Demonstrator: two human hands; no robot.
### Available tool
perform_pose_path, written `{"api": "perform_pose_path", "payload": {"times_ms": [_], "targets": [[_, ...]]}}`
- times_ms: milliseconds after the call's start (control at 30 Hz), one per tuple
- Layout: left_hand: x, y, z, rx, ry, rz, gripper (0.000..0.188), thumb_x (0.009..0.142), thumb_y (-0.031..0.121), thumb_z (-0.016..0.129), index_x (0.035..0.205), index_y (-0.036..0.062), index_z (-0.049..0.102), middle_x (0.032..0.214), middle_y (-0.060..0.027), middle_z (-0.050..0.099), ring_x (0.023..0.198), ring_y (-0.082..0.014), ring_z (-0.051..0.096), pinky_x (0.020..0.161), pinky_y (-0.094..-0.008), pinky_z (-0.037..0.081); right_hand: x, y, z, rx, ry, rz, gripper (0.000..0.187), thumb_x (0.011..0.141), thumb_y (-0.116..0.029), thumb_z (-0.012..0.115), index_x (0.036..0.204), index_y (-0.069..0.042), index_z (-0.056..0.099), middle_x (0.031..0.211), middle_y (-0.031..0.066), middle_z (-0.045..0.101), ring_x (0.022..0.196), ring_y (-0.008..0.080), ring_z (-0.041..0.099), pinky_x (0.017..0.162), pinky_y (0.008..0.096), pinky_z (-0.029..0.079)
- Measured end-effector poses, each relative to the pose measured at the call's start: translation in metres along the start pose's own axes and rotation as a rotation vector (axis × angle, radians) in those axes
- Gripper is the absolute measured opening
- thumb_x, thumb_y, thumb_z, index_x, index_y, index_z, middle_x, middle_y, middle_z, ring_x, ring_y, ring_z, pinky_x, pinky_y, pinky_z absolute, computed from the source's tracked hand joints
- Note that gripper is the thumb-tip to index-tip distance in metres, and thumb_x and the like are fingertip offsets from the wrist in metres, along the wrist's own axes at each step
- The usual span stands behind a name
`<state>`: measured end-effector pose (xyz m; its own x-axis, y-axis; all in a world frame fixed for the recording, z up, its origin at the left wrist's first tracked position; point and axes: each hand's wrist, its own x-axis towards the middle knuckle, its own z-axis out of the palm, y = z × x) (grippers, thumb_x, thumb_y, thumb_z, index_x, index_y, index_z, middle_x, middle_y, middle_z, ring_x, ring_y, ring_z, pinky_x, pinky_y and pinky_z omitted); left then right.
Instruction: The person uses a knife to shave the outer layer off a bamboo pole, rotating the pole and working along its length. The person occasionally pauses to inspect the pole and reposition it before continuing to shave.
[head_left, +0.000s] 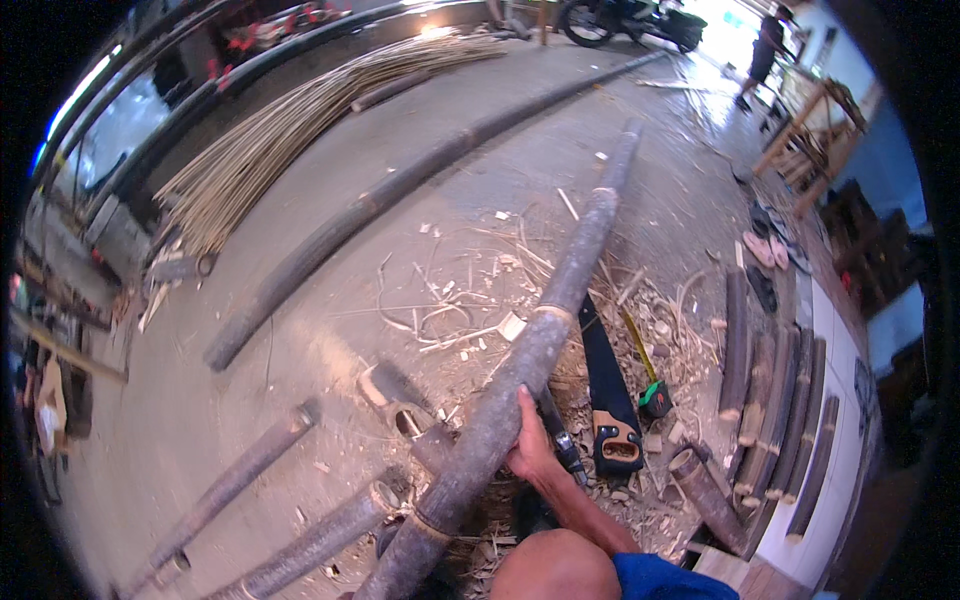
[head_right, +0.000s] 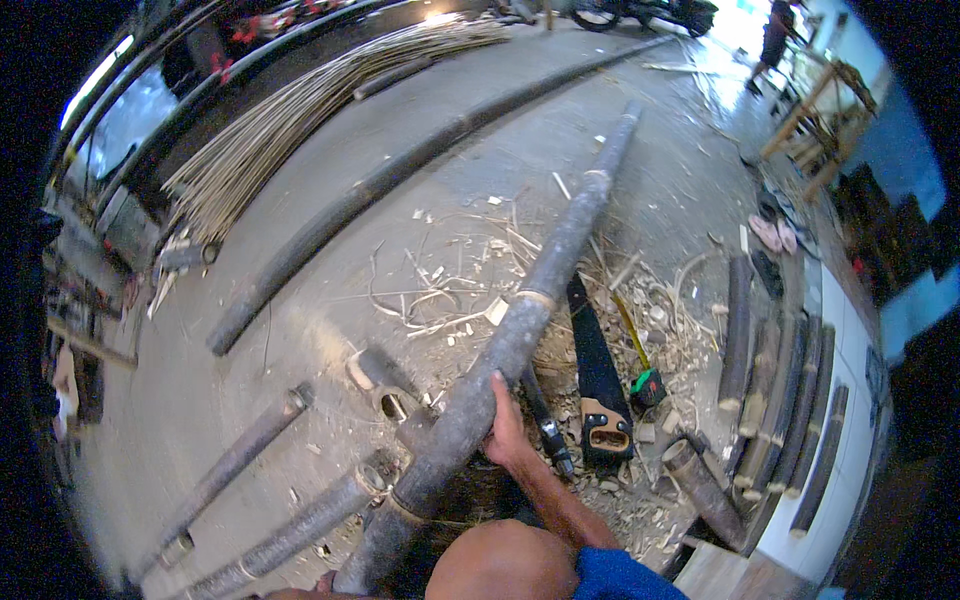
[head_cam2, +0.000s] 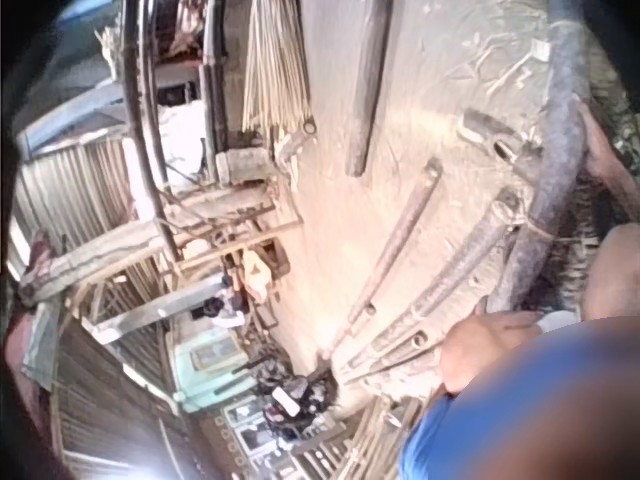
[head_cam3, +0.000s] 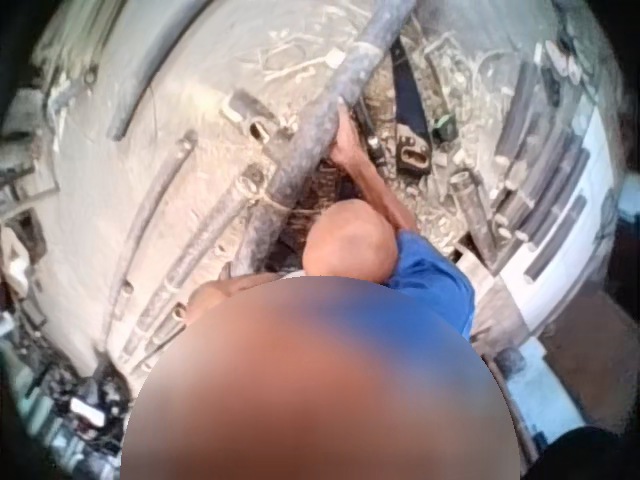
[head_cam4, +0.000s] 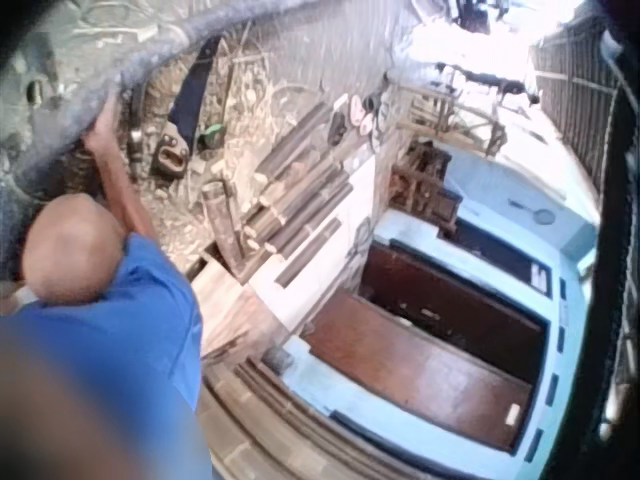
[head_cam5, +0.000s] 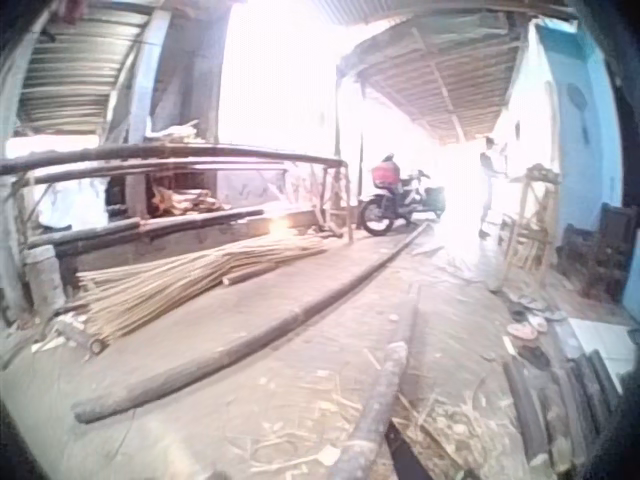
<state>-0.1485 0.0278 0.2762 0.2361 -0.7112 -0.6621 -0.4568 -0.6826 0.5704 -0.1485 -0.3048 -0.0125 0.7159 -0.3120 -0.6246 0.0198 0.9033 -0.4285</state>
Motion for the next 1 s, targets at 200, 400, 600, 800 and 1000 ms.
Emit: {"api": "perform_pose_path", "payload": {"times_ms": [200,400,600,800,1000], "targets": [[0.013,-0.097,0.112,-0.091,0.735,-0.182,0.078,0.077,0.046,0.085,0.141,0.0101,0.058,0.134,-0.0230,0.065,0.119,-0.0392,0.065,0.101,-0.0485,0.052,-0.021,-0.048,0.031,-0.141,-0.105,-0.257,0.077,0.098,-0.066,0.060,0.151,-0.011,0.048,0.145,0.0093,0.058,0.130,0.0292,0.057,0.112,0.0513,0.045],[0.077,-0.174,0.146,-0.229,0.871,0.038,0.088,0.073,0.044,0.088,0.144,0.0078,0.052,0.133,-0.0231,0.064,0.119,-0.0431,0.063,0.100,-0.0517,0.051,-0.045,-0.134,0.126,-0.367,-0.203,-0.734,0.071,0.107,-0.058,0.040,0.150,-0.001,0.044,0.142,0.0252,0.057,0.122,0.0364,0.062,0.105,0.0496,0.053],[0.164,-0.152,0.110,-0.386,0.754,0.341,0.105,0.072,0.052,0.090,0.152,0.0042,0.042,0.141,-0.0244,0.057,0.131,-0.0431,0.056,0.108,-0.0512,0.046,-0.103,-0.200,0.210,-0.516,-0.456,-1.024,0.080,0.100,-0.055,0.058,0.150,0.005,0.038,0.145,0.0311,0.053,0.126,0.0432,0.059,0.104,0.0539,0.051],[0.214,-0.092,0.051,-0.358,0.879,0.713,0.120,0.072,0.057,0.088,0.159,-0.0002,0.028,0.147,-0.0256,0.047,0.135,-0.0426,0.049,0.113,-0.0496,0.040,-0.146,-0.197,0.256,-0.463,-0.710,-1.041,0.086,0.097,-0.058,0.063,0.149,0.007,0.041,0.146,0.0289,0.053,0.133,0.0381,0.052,0.112,0.0471,0.041],[0.177,-0.039,-0.050,-0.235,1.275,1.030,0.126,0.061,0.057,0.090,0.155,-0.0023,0.032,0.142,-0.0265,0.048,0.132,-0.0434,0.049,0.110,-0.0501,0.041,-0.157,-0.142,0.280,-0.583,-0.867,-0.938,0.092,0.093,-0.061,0.068,0.148,0.008,0.043,0.146,0.0268,0.053,0.141,0.0331,0.045,0.121,0.0402,0.031]]}}
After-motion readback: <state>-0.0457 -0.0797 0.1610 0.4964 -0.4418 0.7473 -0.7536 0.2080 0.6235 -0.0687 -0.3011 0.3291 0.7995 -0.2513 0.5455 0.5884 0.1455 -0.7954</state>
